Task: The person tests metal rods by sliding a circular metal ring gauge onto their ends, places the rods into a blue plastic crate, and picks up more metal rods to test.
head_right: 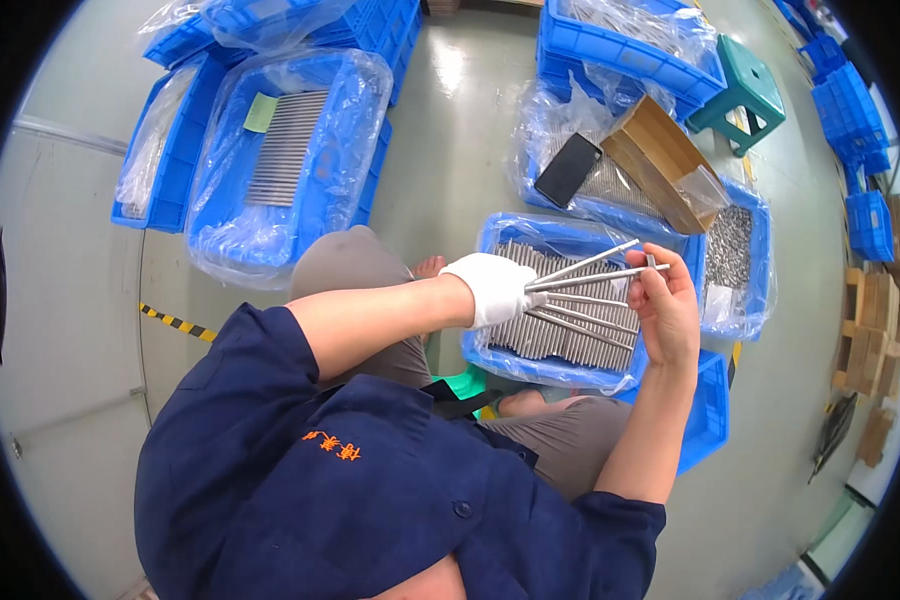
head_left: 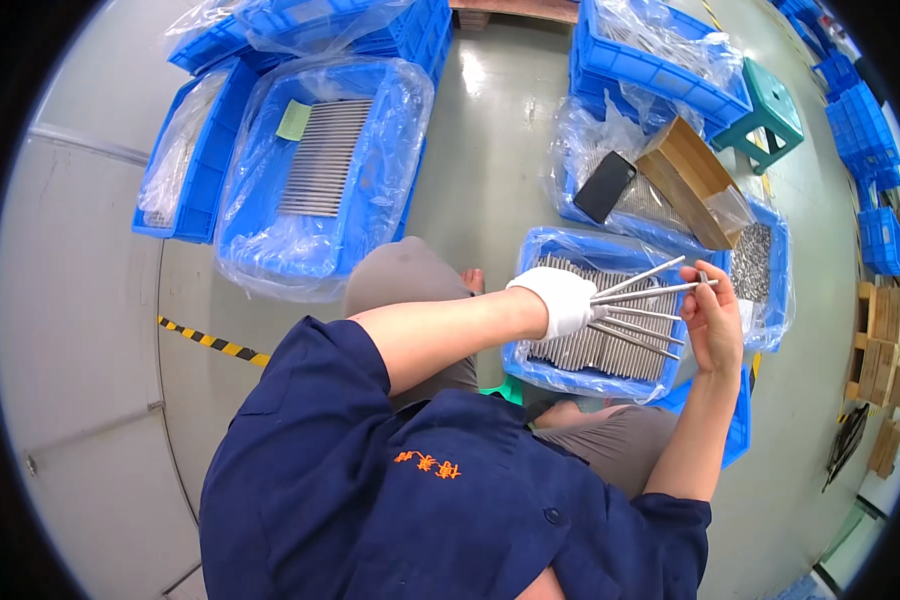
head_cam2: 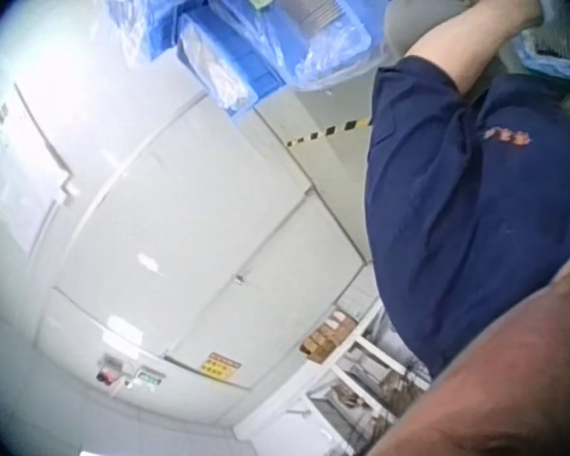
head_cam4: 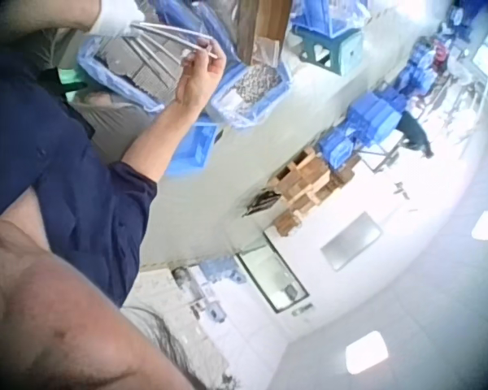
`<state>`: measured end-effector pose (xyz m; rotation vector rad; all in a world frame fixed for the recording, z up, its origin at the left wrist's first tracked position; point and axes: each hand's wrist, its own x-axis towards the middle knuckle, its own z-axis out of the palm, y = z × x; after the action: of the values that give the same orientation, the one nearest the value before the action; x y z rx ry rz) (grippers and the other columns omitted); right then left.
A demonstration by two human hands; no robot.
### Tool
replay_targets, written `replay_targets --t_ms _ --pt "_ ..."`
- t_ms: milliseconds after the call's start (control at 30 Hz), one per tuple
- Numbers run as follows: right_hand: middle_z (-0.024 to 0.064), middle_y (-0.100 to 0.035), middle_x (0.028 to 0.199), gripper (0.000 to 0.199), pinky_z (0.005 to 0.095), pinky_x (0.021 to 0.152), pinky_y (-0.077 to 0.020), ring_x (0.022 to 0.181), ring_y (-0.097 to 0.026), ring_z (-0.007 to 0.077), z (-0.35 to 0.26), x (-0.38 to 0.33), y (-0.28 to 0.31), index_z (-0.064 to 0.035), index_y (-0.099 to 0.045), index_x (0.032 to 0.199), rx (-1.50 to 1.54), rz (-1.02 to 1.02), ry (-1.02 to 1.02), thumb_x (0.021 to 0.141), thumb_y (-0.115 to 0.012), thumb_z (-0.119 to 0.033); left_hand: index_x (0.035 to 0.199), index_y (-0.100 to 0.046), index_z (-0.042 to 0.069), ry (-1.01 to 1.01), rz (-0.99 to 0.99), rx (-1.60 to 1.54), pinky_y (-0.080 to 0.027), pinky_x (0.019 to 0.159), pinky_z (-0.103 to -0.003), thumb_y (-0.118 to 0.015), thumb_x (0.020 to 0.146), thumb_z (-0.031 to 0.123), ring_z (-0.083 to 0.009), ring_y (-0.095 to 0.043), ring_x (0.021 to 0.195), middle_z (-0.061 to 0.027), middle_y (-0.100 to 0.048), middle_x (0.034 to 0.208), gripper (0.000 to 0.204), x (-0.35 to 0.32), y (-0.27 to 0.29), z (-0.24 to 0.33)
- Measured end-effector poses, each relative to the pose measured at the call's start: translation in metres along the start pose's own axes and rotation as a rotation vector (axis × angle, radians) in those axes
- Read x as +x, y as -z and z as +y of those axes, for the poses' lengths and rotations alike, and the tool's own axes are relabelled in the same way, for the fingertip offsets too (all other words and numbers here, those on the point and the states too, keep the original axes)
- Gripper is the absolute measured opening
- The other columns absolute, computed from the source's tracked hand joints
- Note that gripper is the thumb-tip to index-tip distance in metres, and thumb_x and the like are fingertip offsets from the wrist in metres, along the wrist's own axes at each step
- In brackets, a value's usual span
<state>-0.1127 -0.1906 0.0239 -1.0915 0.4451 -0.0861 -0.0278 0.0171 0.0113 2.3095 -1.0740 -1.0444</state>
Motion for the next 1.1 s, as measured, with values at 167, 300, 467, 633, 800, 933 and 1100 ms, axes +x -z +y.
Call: replay_targets --t_ms 167,300,467,633,800,933,1100 --pt "0.0127 -0.054 0.101 0.027 0.0191 0.059 -0.0446 0.064 -0.051 0.0087 0.0 0.002 0.006 -0.0032 -0.046 0.108 0.133 -0.196 -0.041 0.081 -0.051 -0.006 0.086 -0.06 0.005 -0.032 -0.012 -0.006 -0.043 0.07 -0.039 -0.038 0.081 0.035 -0.0324 -0.056 0.077 -0.0176 -0.059 0.082 0.037 -0.005 0.003 -0.001" --pt "0.0115 -0.055 0.1 0.027 0.0199 0.059 -0.0442 0.064 -0.051 0.0093 -0.001 -0.002 0.003 -0.0036 -0.046 0.108 0.129 -0.143 -0.036 0.081 -0.051 -0.006 0.085 -0.06 0.005 -0.041 0.007 -0.014 -0.043 0.07 -0.039 -0.038 0.082 0.036 -0.0322 -0.056 0.076 -0.0169 -0.059 0.08 0.039 -0.003 -0.002 -0.002" --pt "0.009 -0.056 0.094 0.026 0.0185 0.052 -0.0394 0.059 -0.047 0.007 -0.012 -0.012 -0.003 -0.0044 -0.049 0.103 -0.189 0.056 0.007 0.077 -0.05 -0.002 0.086 -0.059 0.006 -0.097 -0.046 0.088 -0.044 0.068 -0.04 -0.038 0.078 0.028 -0.0331 -0.057 0.077 -0.0177 -0.059 0.084 0.031 0.005 0.0 0.006" --pt "0.009 -0.056 0.095 0.026 0.0192 0.055 -0.0418 0.061 -0.048 0.0075 -0.008 0.0 -0.009 -0.0034 -0.05 0.104 -0.008 -0.164 -0.055 0.078 -0.053 -0.005 0.084 -0.054 0.006 0.014 -0.017 0.086 -0.042 0.069 -0.04 -0.035 0.083 0.034 -0.0337 -0.054 0.078 -0.0169 -0.058 0.08 0.034 -0.002 0.006 0.001" --pt "0.0098 -0.057 0.092 0.021 0.019 0.057 -0.0439 0.063 -0.051 0.0078 -0.006 -0.006 -0.01 -0.0028 -0.052 0.098 -0.117 -0.142 -0.015 0.077 -0.051 0.0 0.079 -0.051 0.007 0.022 0.066 0.104 -0.041 0.065 -0.04 -0.04 0.083 0.033 -0.0348 -0.053 0.072 -0.0168 -0.056 0.073 0.029 0.004 -0.007 -0.001" --pt "0.0094 -0.057 0.094 0.024 0.0211 0.059 -0.0464 0.064 -0.052 0.0087 0.01 -0.012 -0.032 -0.0039 -0.052 0.098 -0.049 -0.158 -0.166 0.075 -0.057 -0.001 0.079 -0.051 0.007 0.01 0.095 0.081 -0.042 0.064 -0.04 -0.042 0.082 0.032 -0.035 -0.053 0.072 -0.0171 -0.056 0.073 0.026 0.005 -0.008 0.004" --pt "0.0089 -0.058 0.093 0.024 0.0201 0.058 -0.0456 0.063 -0.051 0.0074 0.01 -0.005 -0.023 -0.004 -0.052 0.099 -0.081 -0.112 -0.134 0.076 -0.056 -0.002 0.081 -0.052 0.006 0.011 0.036 0.098 -0.042 0.066 -0.041 -0.038 0.083 0.034 -0.0343 -0.054 0.075 -0.017 -0.057 0.076 0.031 0.007 0.0 0.007"
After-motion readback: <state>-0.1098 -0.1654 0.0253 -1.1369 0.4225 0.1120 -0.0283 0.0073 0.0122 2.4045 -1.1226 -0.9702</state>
